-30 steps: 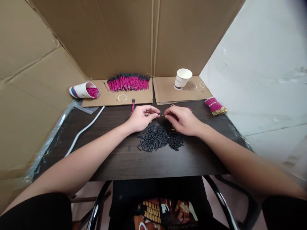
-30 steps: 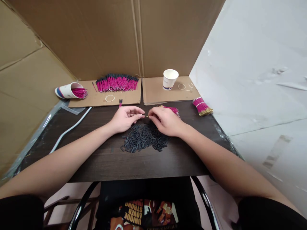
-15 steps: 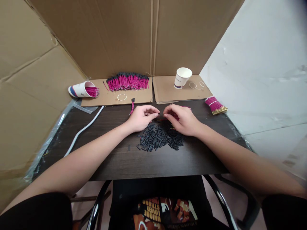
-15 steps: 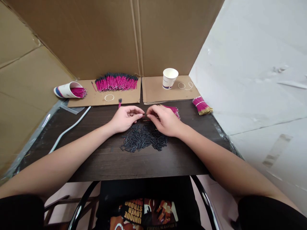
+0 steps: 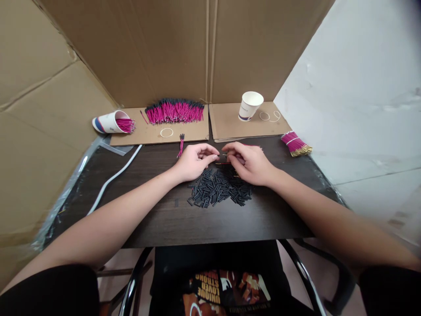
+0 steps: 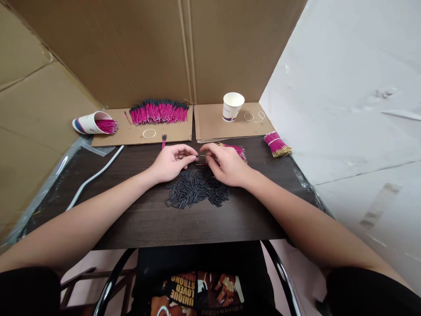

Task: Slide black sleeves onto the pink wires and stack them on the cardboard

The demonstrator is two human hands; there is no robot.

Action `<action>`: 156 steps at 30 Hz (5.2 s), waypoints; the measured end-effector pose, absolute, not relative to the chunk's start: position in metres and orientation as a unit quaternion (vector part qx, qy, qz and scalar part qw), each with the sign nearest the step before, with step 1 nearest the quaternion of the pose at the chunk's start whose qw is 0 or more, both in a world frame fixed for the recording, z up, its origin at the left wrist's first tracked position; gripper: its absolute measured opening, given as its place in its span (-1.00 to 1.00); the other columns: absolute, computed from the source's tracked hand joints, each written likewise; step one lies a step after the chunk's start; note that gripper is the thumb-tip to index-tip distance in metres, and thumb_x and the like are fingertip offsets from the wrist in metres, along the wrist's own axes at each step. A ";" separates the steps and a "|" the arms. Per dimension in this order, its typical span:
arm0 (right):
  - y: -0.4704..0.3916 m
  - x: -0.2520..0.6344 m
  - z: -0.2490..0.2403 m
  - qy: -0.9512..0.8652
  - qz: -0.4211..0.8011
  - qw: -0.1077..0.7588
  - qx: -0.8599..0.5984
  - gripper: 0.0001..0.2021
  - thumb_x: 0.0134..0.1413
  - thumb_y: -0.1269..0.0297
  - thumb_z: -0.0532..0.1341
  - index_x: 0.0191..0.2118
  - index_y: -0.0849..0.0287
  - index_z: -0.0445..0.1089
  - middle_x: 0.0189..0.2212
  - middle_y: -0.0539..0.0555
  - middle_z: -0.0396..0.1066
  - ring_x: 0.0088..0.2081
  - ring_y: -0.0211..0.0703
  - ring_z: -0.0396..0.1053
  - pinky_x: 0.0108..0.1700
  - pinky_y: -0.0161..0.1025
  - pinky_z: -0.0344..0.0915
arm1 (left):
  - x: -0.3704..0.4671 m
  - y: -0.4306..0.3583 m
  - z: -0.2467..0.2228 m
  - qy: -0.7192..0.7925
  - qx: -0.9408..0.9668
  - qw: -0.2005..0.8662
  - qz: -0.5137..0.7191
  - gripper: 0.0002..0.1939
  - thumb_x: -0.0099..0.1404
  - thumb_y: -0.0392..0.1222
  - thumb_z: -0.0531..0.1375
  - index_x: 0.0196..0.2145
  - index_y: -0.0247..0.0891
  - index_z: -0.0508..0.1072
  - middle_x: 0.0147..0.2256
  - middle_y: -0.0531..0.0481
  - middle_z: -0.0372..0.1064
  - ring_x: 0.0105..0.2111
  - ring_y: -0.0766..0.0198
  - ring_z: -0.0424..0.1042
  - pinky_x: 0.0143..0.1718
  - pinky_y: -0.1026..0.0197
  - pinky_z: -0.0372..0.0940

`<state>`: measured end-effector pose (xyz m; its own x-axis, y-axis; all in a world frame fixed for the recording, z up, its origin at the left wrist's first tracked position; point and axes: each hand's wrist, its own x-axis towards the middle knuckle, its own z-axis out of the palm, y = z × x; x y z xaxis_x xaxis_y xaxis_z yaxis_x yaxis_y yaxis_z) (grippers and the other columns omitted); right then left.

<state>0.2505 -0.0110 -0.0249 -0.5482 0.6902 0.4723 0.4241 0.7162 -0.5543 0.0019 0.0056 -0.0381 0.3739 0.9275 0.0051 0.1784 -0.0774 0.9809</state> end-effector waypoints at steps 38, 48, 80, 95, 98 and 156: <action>-0.014 0.248 -0.027 -0.902 0.150 0.296 -0.277 -0.74 0.58 0.44 0.02 0.22 0.24 0.30 -0.04 0.27 0.58 -0.08 -0.03 0.55 -0.04 -0.10 0.47 | 0.004 0.000 -0.036 0.403 0.651 0.535 0.357 -0.72 0.31 -0.18 0.44 -0.07 -0.37 0.69 -0.16 -0.19 0.72 -0.17 0.22 0.71 -0.02 0.13 0.57; -0.013 0.248 -0.028 -0.899 0.151 0.310 -0.271 -0.73 0.55 0.47 0.04 0.23 0.21 0.29 -0.02 0.26 0.61 -0.10 -0.04 0.58 -0.09 -0.11 0.48 | 0.005 -0.001 -0.034 0.408 0.651 0.528 0.362 -0.72 0.30 -0.16 0.44 -0.10 -0.36 0.59 -0.23 -0.14 0.70 -0.24 0.28 0.66 -0.12 0.21 0.48; -0.007 0.256 -0.025 -0.896 0.062 0.291 -0.330 -0.81 0.56 0.33 0.16 -0.08 0.22 0.53 -0.23 0.20 0.56 -0.20 0.04 0.46 -0.07 0.01 0.32 | 0.003 0.001 -0.035 0.432 0.629 0.516 0.389 -0.59 0.24 -0.14 0.50 -0.03 -0.34 0.56 -0.22 -0.14 0.65 -0.30 0.33 0.58 -0.25 0.25 0.40; -0.015 0.238 -0.027 -0.680 0.427 0.433 -0.409 -0.70 0.34 0.01 0.42 -0.13 0.19 0.64 -0.25 0.15 0.66 -0.28 -0.08 0.58 -0.21 -0.10 0.51 | 0.003 -0.004 -0.028 0.428 0.663 0.490 0.370 -0.67 0.26 0.03 0.50 -0.19 -0.30 0.74 -0.27 -0.12 0.68 -0.39 0.35 0.48 -0.31 0.25 0.35; -0.014 0.236 -0.027 -0.674 0.447 0.438 -0.394 -0.67 0.28 -0.03 0.48 -0.17 0.17 0.67 -0.20 0.17 0.68 -0.24 -0.06 0.58 -0.18 -0.08 0.54 | 0.003 -0.006 -0.027 0.431 0.670 0.483 0.364 -0.64 0.24 0.07 0.53 -0.19 -0.28 0.76 -0.29 -0.11 0.69 -0.41 0.34 0.47 -0.34 0.24 0.33; -0.011 0.247 -0.029 -0.859 0.190 0.352 -0.318 -0.89 0.42 0.30 0.26 -0.11 0.19 0.54 -0.35 0.05 0.49 -0.34 -0.15 0.38 -0.21 -0.13 0.32 | -0.053 0.034 0.013 0.719 0.662 0.165 0.128 -0.80 0.10 -0.17 0.42 -0.55 -0.22 0.50 -0.49 -0.17 0.41 -0.40 0.11 0.33 -0.12 -0.09 0.31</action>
<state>0.2473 -0.0115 -0.0291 -0.5494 0.6808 0.4845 0.4133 0.7253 -0.5505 -0.0533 0.0340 0.0133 -0.0679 0.9953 -0.0688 0.9108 0.0900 0.4029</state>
